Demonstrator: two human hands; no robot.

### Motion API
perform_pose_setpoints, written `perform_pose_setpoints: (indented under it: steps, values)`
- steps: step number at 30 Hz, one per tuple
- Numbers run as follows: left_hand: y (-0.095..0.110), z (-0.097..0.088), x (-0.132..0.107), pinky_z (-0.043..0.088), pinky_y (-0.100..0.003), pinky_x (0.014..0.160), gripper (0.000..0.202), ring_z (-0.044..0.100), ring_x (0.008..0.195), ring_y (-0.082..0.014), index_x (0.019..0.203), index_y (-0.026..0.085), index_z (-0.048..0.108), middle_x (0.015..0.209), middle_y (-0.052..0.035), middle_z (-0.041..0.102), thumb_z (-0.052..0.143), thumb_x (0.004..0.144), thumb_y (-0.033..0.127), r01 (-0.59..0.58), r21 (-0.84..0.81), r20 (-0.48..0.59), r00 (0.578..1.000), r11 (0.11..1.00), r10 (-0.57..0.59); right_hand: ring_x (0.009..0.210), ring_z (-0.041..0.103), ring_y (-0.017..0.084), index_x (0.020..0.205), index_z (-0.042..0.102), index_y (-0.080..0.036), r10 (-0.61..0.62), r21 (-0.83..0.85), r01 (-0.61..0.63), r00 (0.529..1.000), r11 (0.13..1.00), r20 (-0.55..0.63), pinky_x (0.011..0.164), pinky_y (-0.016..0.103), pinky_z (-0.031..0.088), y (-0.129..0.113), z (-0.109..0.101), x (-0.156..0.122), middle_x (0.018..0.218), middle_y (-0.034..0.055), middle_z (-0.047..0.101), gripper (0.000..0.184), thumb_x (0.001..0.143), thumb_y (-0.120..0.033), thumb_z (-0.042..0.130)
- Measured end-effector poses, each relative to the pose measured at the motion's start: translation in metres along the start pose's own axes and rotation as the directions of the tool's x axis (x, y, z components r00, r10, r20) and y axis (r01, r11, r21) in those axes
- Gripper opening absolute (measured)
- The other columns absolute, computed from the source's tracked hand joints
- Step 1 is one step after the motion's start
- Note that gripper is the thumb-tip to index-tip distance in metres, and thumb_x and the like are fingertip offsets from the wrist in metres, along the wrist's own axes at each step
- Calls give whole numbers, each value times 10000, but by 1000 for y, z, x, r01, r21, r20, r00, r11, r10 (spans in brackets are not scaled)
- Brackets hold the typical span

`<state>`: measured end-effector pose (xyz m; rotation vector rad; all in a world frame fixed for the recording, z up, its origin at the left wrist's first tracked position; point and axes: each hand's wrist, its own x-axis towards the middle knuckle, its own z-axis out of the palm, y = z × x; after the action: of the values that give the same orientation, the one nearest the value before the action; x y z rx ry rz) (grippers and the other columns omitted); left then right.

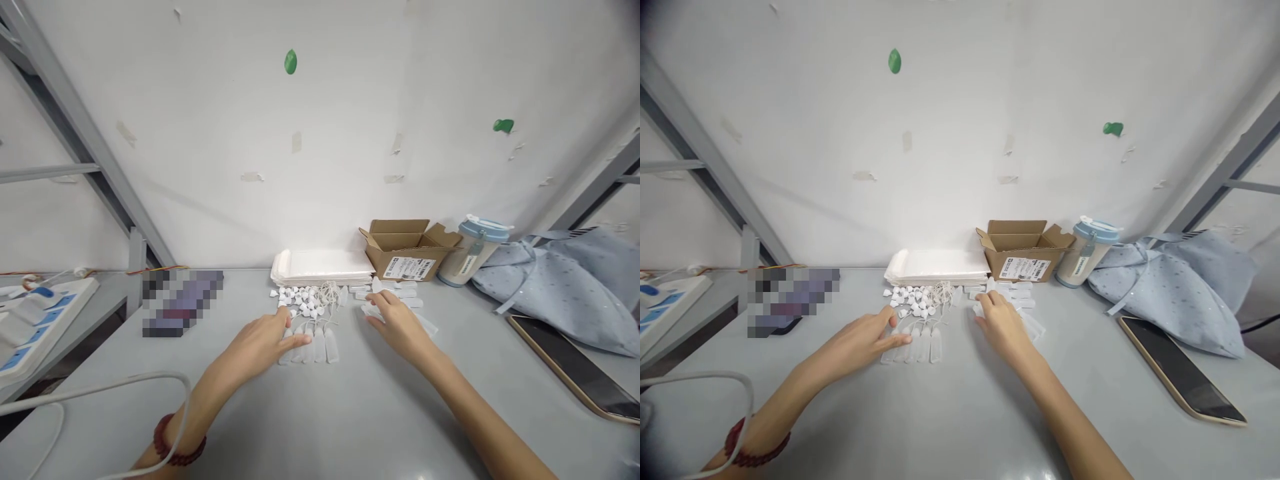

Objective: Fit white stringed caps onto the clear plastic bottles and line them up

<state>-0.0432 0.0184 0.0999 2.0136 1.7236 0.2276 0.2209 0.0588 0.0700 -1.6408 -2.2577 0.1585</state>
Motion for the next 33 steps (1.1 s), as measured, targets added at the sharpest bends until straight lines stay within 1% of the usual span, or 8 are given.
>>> perform_pose_setpoints:
  steps: [4,7,10,15,19,25,29,33]
  values:
    - [8,2,11,333,-249,525,325,498,579,-164,783,206,486,632,16,531,352,848,495,-169,-26,-116,979,985,165,955,560,288,1067,573,-134,21,-178,-5,996,984,90,787,378,419,1,-2,2,1051,136,583,235,836,-137,527]
    - [19,4,27,391,-245,583,240,549,670,-160,794,199,526,734,-3,599,372,857,373,-299,1,-146,944,954,296,986,552,283,1059,581,-136,12,-188,15,990,982,141,807,361,400,-3,-2,2,1053,141,585,220,849,-141,514]
    - [33,9,49,424,-261,675,180,575,819,-188,818,194,573,834,-30,627,425,828,296,-333,119,-144,926,936,348,959,566,269,1044,589,-137,-2,-168,28,988,985,151,775,335,404,-6,-1,1,1036,131,600,211,841,-153,533]
    - [54,25,81,420,-368,783,208,532,999,-312,867,132,611,957,-153,614,478,796,276,-255,261,-209,927,931,312,938,575,244,1037,586,-152,-28,-149,50,989,988,143,756,303,408,-5,1,1,1027,113,616,206,836,-157,543]
    - [62,35,91,416,-389,762,234,566,942,-342,751,106,644,886,-198,633,437,788,208,-204,292,-225,935,934,275,961,564,263,1017,589,-156,-53,-169,78,987,982,150,763,326,409,-6,3,0,1015,112,620,182,841,-161,544]
    - [65,34,93,393,-325,651,271,600,743,-269,646,135,641,708,-141,640,409,771,197,-132,212,-292,937,968,192,982,541,275,1022,583,-153,-97,-179,126,982,976,160,782,349,409,-11,5,-2,1025,120,606,188,837,-149,547]
    - [66,20,95,339,-279,548,289,540,579,-191,589,137,631,563,-73,591,411,757,220,-139,74,-339,928,988,156,979,543,271,1027,582,-146,-108,-163,136,980,977,168,788,349,413,-11,4,-3,1021,123,609,186,846,-155,538]
    - [64,4,96,322,-237,510,290,491,539,-139,585,124,627,523,-25,551,444,751,276,-172,-95,-392,912,980,122,986,548,274,1033,584,-135,-117,-149,144,977,978,178,797,356,416,-13,4,-4,1016,129,613,191,848,-151,536]
